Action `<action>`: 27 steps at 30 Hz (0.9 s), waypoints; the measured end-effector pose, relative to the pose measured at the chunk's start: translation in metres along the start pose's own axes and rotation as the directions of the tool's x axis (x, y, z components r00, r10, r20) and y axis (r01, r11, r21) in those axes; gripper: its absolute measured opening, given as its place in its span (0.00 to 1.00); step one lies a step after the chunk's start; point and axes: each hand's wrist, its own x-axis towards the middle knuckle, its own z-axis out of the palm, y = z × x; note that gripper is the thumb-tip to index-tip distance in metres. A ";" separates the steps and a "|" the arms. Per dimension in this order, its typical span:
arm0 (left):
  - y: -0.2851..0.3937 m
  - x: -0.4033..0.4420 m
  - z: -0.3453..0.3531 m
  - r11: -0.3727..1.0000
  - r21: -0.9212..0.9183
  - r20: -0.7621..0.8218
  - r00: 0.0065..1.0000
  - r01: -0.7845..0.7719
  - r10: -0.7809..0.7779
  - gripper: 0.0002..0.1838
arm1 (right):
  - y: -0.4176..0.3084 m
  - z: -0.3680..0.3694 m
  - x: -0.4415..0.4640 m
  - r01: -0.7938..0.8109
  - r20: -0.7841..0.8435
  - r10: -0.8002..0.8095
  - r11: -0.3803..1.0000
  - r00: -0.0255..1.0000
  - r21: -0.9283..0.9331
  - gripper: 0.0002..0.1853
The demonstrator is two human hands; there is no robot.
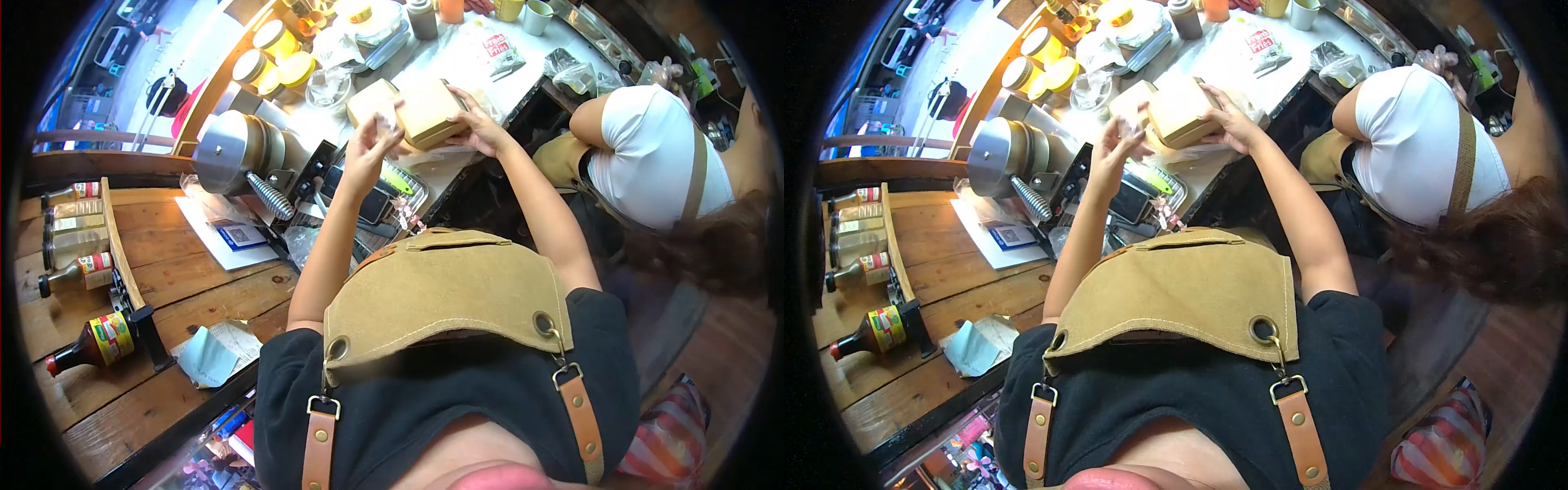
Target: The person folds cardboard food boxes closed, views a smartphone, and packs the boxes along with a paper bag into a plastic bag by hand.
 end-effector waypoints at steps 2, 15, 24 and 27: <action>-0.004 0.020 0.001 0.997 -0.056 -0.049 0.997 -0.056 0.053 0.24 | 0.002 0.007 0.001 -0.013 -0.004 0.013 1.000 1.000 -0.019 0.36; 0.006 0.070 -0.010 0.975 -0.093 0.077 0.975 -0.201 0.208 0.20 | -0.002 0.029 0.011 -0.037 -0.028 0.027 0.899 0.999 -0.437 0.33; 0.023 0.047 -0.015 0.991 0.127 0.047 0.998 -0.037 0.031 0.21 | -0.022 0.029 0.003 -0.074 0.083 0.140 0.842 0.987 -0.535 0.34; 0.029 0.012 -0.011 0.993 0.049 -0.019 0.994 0.111 -0.110 0.22 | -0.014 0.021 0.007 -0.008 0.059 0.080 0.657 0.995 -0.753 0.35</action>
